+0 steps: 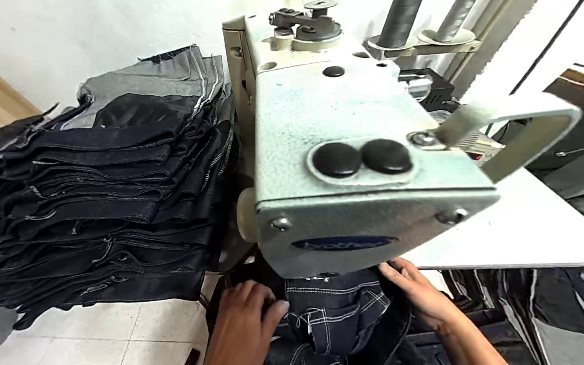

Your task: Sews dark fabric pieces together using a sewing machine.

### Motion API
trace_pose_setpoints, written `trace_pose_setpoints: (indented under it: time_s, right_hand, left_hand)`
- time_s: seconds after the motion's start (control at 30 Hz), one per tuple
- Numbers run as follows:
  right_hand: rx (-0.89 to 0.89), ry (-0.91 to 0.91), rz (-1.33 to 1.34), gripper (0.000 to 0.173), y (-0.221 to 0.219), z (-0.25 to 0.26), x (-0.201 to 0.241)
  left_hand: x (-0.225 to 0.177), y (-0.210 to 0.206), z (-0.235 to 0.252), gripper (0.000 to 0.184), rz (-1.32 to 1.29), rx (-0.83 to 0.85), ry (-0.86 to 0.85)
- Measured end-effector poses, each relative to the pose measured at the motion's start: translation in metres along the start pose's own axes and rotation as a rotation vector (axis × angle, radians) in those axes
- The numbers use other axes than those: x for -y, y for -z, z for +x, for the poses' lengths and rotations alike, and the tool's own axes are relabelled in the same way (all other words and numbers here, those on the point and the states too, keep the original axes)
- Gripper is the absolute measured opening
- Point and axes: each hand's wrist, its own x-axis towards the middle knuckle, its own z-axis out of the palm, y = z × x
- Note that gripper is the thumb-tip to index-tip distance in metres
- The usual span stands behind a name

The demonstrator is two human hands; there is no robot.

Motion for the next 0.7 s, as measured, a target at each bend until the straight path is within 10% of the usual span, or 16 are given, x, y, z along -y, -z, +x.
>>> trace_pose_setpoints:
  time_s: [0.27,0.7]
  right_hand:
    - [-0.094,0.084,0.099,0.014,-0.003,0.009,0.008]
    - [-0.173,0.063,0.098,0.027,-0.009,0.021,0.048]
  left_hand:
    - [-0.013,-0.031,0.03,0.037,-0.137,-0.342,-0.016]
    - [-0.01,-0.009,0.054,0.024,-0.191,-0.195,0.01]
